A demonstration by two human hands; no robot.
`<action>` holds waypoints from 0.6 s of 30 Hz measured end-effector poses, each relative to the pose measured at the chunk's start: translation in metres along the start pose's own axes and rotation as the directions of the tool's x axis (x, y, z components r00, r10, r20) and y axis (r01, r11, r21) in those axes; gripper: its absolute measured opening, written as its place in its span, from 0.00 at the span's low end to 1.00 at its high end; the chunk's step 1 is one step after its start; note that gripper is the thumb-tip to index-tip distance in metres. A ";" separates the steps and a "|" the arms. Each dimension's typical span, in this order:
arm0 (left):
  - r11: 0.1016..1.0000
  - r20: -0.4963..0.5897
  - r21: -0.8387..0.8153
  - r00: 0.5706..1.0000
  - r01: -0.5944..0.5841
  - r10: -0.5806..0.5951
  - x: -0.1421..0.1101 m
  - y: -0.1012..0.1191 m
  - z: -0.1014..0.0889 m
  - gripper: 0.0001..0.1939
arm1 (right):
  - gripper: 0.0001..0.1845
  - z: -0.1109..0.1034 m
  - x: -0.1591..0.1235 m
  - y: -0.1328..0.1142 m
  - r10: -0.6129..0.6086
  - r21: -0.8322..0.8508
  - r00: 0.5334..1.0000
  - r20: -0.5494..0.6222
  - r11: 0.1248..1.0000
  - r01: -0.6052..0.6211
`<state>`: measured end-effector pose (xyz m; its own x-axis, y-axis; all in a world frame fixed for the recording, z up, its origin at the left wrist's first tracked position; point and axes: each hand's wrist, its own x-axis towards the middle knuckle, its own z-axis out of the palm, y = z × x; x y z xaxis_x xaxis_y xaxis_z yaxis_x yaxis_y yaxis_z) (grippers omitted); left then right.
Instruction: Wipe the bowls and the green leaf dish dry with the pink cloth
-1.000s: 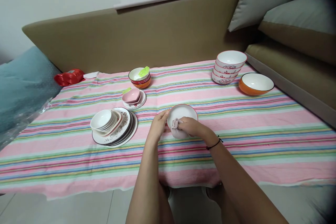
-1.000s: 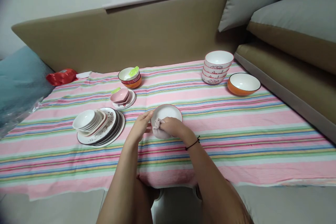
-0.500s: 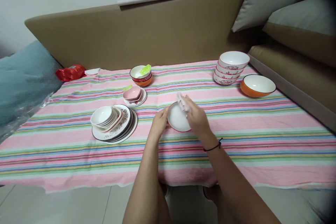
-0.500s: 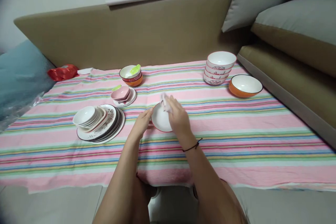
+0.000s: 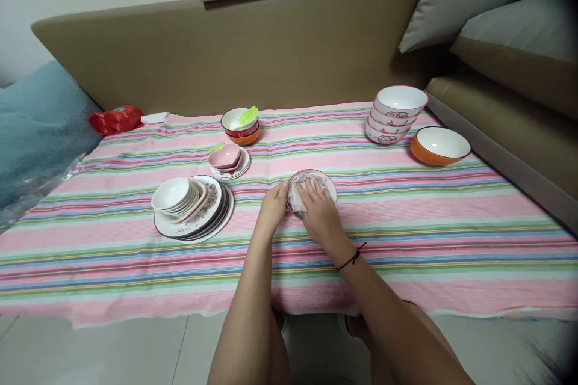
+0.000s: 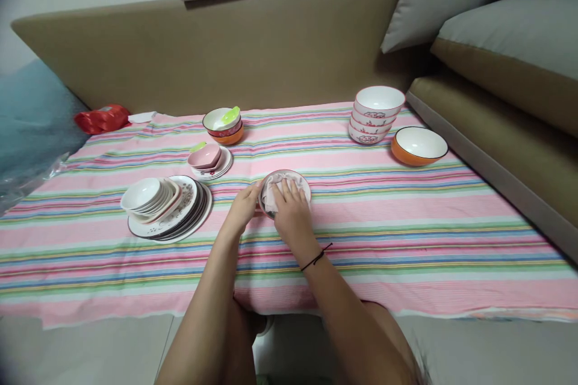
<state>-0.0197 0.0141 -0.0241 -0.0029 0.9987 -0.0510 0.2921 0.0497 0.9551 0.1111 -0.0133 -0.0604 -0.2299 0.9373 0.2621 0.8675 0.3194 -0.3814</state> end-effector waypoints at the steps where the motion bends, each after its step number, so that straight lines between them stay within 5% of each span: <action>1: 1.000 0.027 -0.017 0.999 -0.018 0.019 0.000 0.000 0.000 0.20 | 0.32 0.001 0.000 0.000 0.004 -0.005 1.000 0.014 1.000 -0.004; 14: 0.999 0.082 0.021 0.996 -0.027 0.025 0.003 -0.008 0.000 0.23 | 0.30 -0.003 0.009 0.007 -0.107 -0.036 0.978 0.177 0.993 0.116; 18: 0.998 0.064 0.059 0.998 -0.025 0.021 0.005 -0.011 0.000 0.24 | 0.28 -0.008 0.011 0.001 -0.053 -0.012 0.971 0.235 0.998 0.057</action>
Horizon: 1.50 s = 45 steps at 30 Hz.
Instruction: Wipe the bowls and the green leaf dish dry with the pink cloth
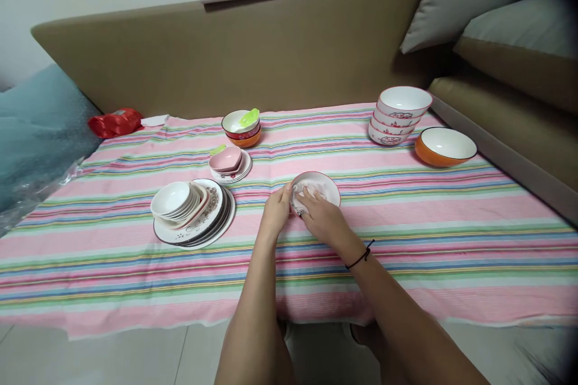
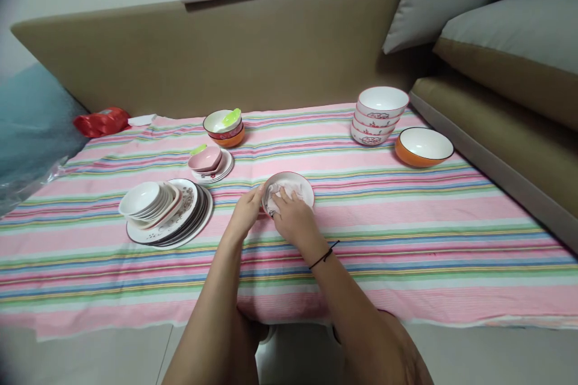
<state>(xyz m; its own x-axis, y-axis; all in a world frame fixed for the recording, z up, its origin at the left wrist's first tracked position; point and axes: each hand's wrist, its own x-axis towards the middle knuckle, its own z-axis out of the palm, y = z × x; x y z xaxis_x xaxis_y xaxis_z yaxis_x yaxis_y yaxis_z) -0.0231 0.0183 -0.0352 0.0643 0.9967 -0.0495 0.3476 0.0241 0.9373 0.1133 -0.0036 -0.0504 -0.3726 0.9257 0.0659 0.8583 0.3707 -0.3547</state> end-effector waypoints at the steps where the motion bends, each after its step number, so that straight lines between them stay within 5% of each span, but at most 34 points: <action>1: 1.000 -0.009 0.016 1.000 0.000 0.000 0.000 0.000 0.000 0.25 | 0.27 -0.002 0.000 -0.002 0.027 0.009 0.999 0.022 1.000 -0.027; 10: 0.992 -0.064 0.124 0.998 0.017 -0.009 0.006 -0.005 0.001 0.24 | 0.25 -0.015 0.000 -0.019 0.086 -0.017 0.993 0.076 0.996 -0.085; 16: 0.997 -0.032 0.078 0.999 -0.002 0.005 0.003 0.000 0.000 0.23 | 0.33 -0.007 -0.008 -0.018 0.088 0.000 0.993 0.076 0.996 -0.089; 27: 0.999 -0.029 0.035 0.999 0.018 -0.017 0.002 0.003 -0.001 0.24 | 0.29 -0.008 0.001 -0.006 0.038 0.088 0.999 -0.028 0.996 -0.035; 36: 0.999 -0.038 0.049 0.999 0.003 -0.002 0.004 0.003 0.000 0.22 | 0.50 -0.003 -0.002 0.000 -0.047 0.085 0.999 -0.027 0.995 0.049; 45: 0.997 -0.023 0.073 0.999 -0.030 0.032 0.002 0.006 -0.001 0.21 | 0.46 0.001 -0.003 -0.004 0.043 0.044 0.999 -0.014 0.998 -0.042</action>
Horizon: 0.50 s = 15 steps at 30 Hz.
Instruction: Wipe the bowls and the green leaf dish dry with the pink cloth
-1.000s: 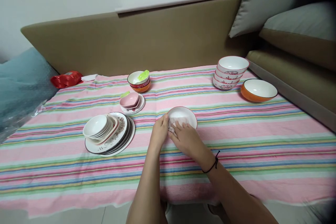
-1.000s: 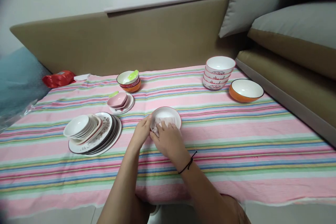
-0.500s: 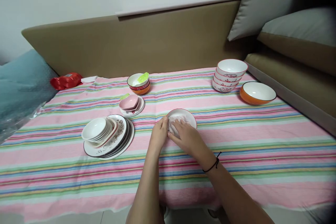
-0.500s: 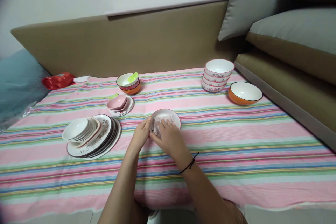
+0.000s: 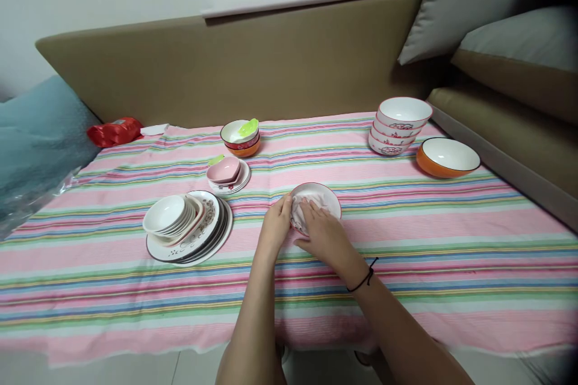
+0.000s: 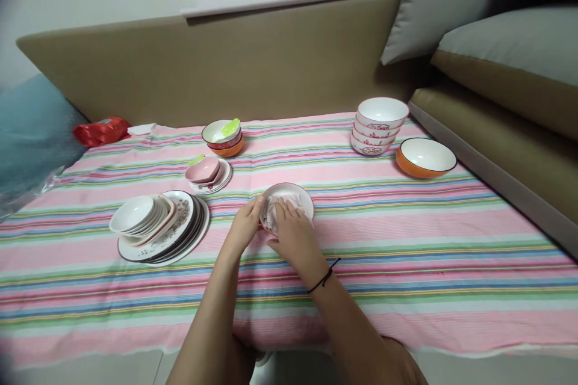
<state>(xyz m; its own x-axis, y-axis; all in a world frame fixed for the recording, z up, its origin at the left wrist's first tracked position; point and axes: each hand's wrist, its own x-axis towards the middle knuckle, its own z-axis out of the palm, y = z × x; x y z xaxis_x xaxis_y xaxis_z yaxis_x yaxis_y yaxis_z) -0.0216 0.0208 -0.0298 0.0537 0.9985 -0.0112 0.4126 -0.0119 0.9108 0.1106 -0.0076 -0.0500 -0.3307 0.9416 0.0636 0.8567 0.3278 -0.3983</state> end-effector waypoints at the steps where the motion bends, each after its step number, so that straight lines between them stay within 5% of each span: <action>1: 1.000 0.001 -0.003 1.000 -0.001 0.001 0.000 0.000 0.000 0.21 | 0.44 -0.001 0.000 -0.001 -0.005 -0.003 1.000 -0.011 1.000 0.005; 8: 1.000 0.006 0.016 1.000 0.006 -0.007 -0.001 0.002 0.000 0.21 | 0.34 -0.003 -0.001 -0.003 0.024 -0.040 0.997 -0.079 0.999 -0.027; 15: 1.000 0.014 0.003 1.000 -0.010 0.010 -0.001 0.003 0.000 0.21 | 0.43 0.009 0.001 0.008 -0.023 -0.065 1.000 -0.021 0.998 0.022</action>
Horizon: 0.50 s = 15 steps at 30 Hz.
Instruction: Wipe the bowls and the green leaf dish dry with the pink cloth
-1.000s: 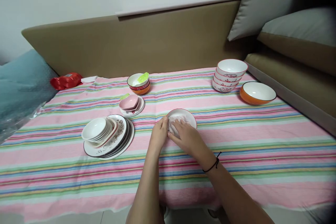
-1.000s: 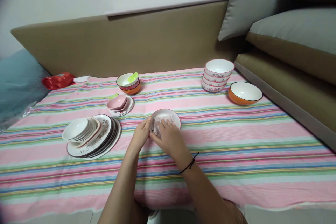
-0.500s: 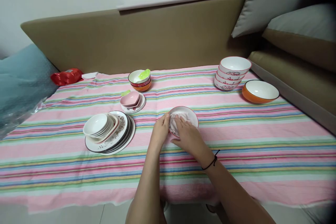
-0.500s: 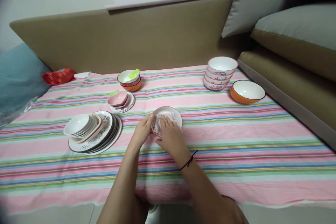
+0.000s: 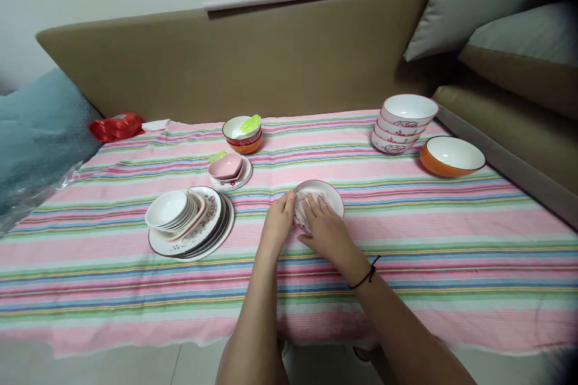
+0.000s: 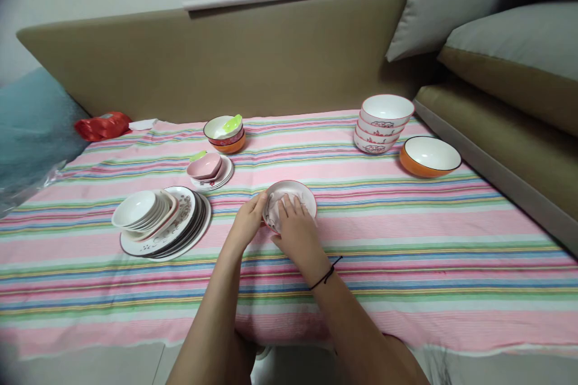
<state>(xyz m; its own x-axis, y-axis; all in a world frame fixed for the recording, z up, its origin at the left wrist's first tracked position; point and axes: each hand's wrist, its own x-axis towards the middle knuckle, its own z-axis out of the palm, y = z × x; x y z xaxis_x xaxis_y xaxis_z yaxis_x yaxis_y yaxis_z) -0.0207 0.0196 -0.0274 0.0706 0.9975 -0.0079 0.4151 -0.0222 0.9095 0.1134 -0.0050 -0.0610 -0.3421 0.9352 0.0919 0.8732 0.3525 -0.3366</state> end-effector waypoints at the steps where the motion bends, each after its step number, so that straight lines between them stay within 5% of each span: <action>1: 1.000 0.002 0.001 1.000 0.005 -0.005 0.000 0.000 0.000 0.21 | 0.45 0.000 0.000 0.000 0.005 -0.007 1.000 0.019 1.000 -0.005; 10: 0.999 0.024 -0.024 0.999 -0.024 0.025 0.000 0.004 0.001 0.21 | 0.54 -0.003 0.000 -0.015 0.145 -0.009 0.982 0.118 0.989 -0.145; 15: 0.994 0.080 -0.105 0.997 0.003 0.006 -0.001 0.001 -0.002 0.22 | 0.53 -0.008 0.002 -0.002 -0.022 0.115 0.989 0.149 0.993 0.005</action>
<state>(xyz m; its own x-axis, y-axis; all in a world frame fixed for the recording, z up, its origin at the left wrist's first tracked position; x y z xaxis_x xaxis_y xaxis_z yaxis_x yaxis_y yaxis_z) -0.0222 0.0183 -0.0258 0.1450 0.9888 -0.0357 0.3177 -0.0124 0.9481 0.1139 -0.0034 -0.0524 -0.4091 0.9115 -0.0419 0.8260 0.3505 -0.4414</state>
